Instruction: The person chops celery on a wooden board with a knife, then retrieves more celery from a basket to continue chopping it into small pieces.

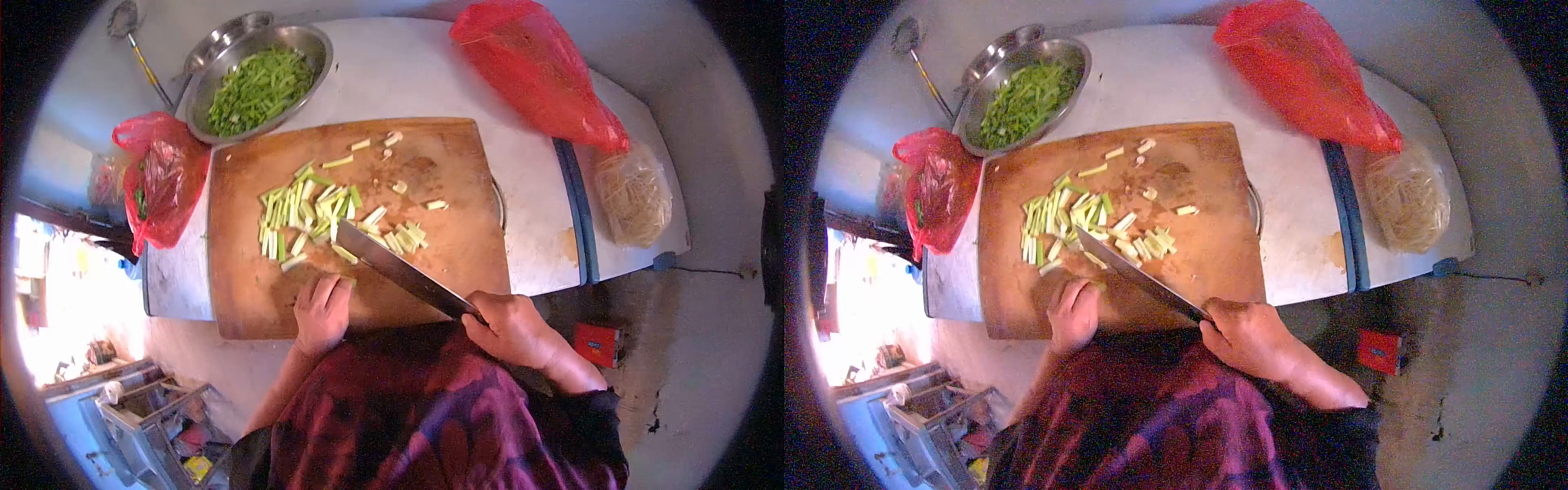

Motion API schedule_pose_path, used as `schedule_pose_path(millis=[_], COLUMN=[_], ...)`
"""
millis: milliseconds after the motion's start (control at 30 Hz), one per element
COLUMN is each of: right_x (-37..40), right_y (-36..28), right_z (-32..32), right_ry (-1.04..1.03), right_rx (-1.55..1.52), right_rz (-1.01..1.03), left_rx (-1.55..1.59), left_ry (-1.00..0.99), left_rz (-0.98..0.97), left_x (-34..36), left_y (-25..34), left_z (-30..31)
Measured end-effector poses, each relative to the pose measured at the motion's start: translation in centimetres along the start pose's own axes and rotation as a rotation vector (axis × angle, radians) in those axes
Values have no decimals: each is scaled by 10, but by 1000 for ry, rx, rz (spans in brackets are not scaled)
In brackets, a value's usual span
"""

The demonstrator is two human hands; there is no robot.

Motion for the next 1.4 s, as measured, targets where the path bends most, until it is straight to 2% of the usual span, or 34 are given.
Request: schedule_pose_path(millis=[167, 467, 567, 667, 767, 867, 1033, 1167, 1233, 1333, 1400], right_x=[-8, -18, -16, -24, -27, -22, 4, 31, 42, 48, 50], right_y=[-13, -15, -17, -16, -14, -1, 19, 35, 52, 51, 60], right_z=[-9, -16, -23, -30, -43, -42, -22, 9, 14, 33, 36], right_ry=[-44, -153, -220, -276, -197, -23, 118, 285, 344, 424, 424], right_rx=[42, 168, 363, 307, 476, 182, -127, -329, -550, -790, -708], right_rz=[98, 61, 102, 9, 107, 75, -42, -156, -271, -426, -420], left_rx=[6, 65, 76, 55, 35, 59, -17, 96, 152, 182, 116], left_ry=[19, 62, 31, -10, -8, -8, 32, 77, 57, -78, -113], left_rz=[-48, -76, -68, -51, -42, -22, 6, 32, 0, 25, 42], left_x=[-1, -4, -7, -6, -7, -7, -27, -83, -121, -171, -196], left_y=[0, -4, -3, -4, -2, -3, -10, -5, -5, -18, -24], left_z=[2, 2, 3, 0, 1, -3, -1, 2, -6, -54, -85])
Point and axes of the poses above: each hand's wrist, its own x-axis away from the middle knuckle, its own z-axis out of the back of the hand, y = z × x, the point moved 4 cm from there along -x, towards the middle knuckle, and after that the axes turned 8 degrees about -x, right-handed, at the moved point
